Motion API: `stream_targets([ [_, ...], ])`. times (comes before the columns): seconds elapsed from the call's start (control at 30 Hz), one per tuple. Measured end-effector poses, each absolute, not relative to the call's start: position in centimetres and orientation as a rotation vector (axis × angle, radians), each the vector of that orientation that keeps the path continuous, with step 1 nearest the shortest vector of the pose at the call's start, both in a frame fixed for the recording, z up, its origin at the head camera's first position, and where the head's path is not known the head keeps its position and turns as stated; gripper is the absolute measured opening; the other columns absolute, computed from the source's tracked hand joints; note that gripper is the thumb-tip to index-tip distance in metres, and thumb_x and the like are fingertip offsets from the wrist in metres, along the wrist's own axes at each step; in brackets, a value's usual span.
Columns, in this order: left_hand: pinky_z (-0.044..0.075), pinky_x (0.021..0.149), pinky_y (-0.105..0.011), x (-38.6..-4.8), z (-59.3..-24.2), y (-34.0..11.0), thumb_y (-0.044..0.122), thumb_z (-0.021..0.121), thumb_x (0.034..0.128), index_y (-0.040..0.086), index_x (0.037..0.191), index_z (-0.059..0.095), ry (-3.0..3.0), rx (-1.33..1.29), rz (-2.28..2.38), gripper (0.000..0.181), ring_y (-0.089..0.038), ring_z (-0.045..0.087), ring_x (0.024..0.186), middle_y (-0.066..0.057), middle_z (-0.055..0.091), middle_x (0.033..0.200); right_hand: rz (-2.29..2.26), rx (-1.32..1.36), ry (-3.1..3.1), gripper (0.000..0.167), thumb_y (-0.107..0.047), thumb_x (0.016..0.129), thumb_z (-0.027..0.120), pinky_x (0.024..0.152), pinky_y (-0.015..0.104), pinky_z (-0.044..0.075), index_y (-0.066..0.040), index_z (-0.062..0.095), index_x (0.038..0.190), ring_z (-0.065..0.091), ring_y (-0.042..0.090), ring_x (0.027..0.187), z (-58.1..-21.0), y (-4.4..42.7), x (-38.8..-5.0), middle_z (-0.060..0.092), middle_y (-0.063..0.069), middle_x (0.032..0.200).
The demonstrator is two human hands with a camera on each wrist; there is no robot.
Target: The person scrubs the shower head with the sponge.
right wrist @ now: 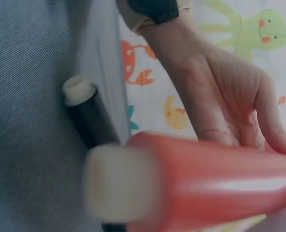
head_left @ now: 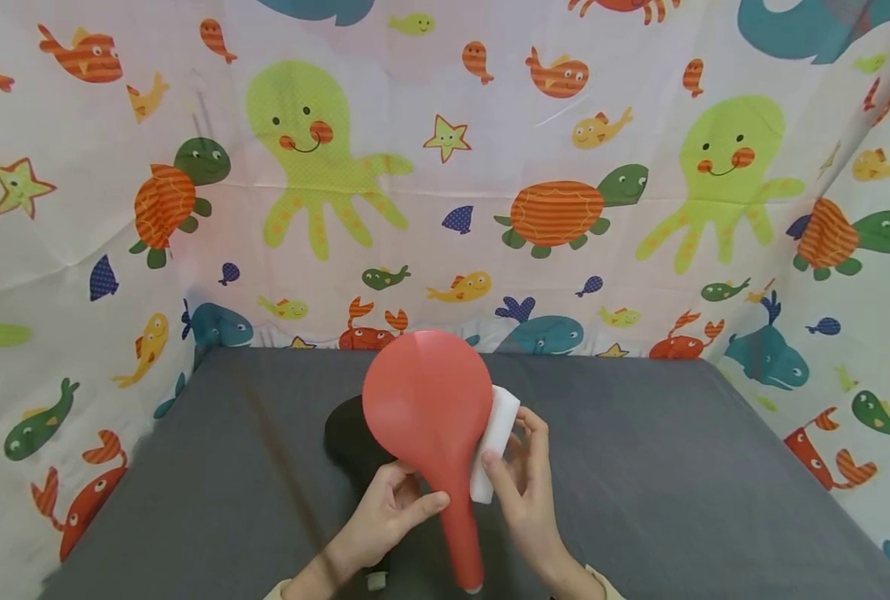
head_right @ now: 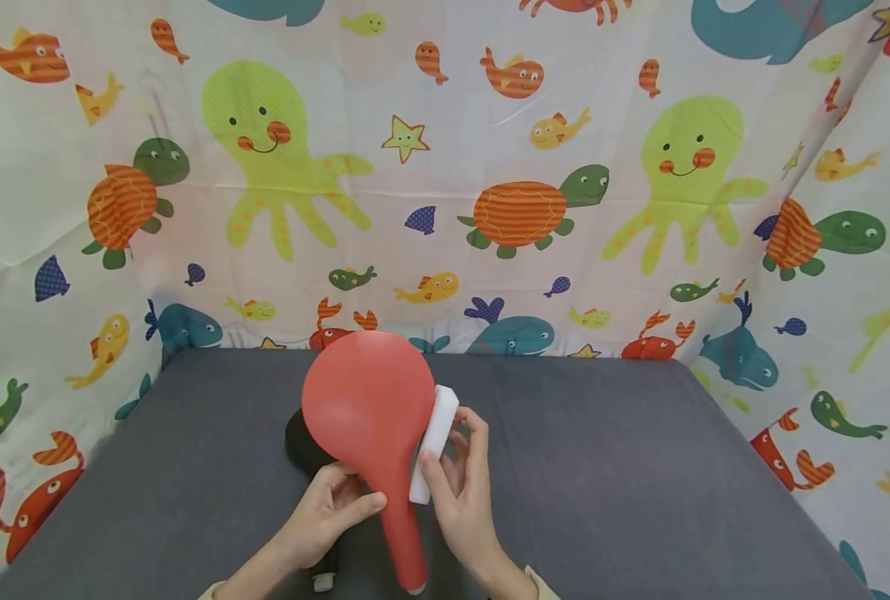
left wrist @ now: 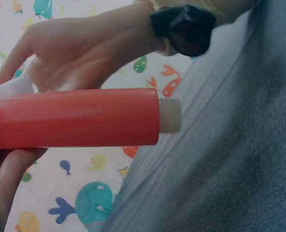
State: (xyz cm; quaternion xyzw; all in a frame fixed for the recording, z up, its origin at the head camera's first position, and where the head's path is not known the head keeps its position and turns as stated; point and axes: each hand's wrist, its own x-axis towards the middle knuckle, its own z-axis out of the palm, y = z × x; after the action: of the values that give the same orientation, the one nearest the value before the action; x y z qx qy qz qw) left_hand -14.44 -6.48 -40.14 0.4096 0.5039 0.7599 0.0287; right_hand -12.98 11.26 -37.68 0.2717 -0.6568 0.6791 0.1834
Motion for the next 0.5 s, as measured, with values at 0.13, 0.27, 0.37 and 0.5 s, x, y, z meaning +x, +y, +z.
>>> stream_targets([
  [0.13,0.051,0.081,-0.031,-14.4,-40.4,-6.2,-0.009,0.051,0.0898,-0.006,0.119,0.052,1.523,1.093,2.432,0.029,-0.016,0.056,0.102,-0.007,0.059,0.111,1.899,0.928,-1.952,0.047,0.012,0.089,0.047,0.076,0.035,0.052,0.002,0.028,0.132,0.049,0.022,0.109,-38.5,12.0,-12.5,0.034,0.016,0.128],
  [0.27,0.053,0.078,-0.036,-14.7,-40.5,-6.4,-0.006,0.051,0.0912,-0.004,0.120,0.053,1.492,0.877,2.501,0.029,-0.016,0.061,0.095,-0.007,0.061,0.106,1.844,1.015,-2.166,0.044,0.006,0.090,0.051,0.077,0.036,0.050,-0.004,0.035,0.130,0.049,0.022,0.107,-40.0,13.2,-11.2,0.038,0.015,0.125],
  [0.37,0.053,0.077,-0.034,-15.2,-40.6,-6.4,-0.004,0.052,0.0913,-0.010,0.121,0.049,1.492,0.700,2.517,0.031,-0.016,0.062,0.090,-0.008,0.061,0.102,1.831,0.942,-2.373,0.042,-0.005,0.091,0.056,0.074,0.035,0.050,-0.012,0.038,0.128,0.051,0.020,0.103,-41.0,14.2,-9.9,0.041,0.010,0.120],
  [0.5,0.054,0.074,-0.033,-16.1,-40.7,-6.0,-0.001,0.056,0.0896,-0.014,0.125,0.044,1.553,0.441,2.498,0.039,-0.017,0.063,0.088,-0.010,0.061,0.102,1.658,0.892,-2.605,0.041,-0.018,0.089,0.062,0.070,0.030,0.050,-0.017,0.040,0.123,0.051,0.015,0.097,-41.8,15.4,-8.9,0.043,0.004,0.114],
])
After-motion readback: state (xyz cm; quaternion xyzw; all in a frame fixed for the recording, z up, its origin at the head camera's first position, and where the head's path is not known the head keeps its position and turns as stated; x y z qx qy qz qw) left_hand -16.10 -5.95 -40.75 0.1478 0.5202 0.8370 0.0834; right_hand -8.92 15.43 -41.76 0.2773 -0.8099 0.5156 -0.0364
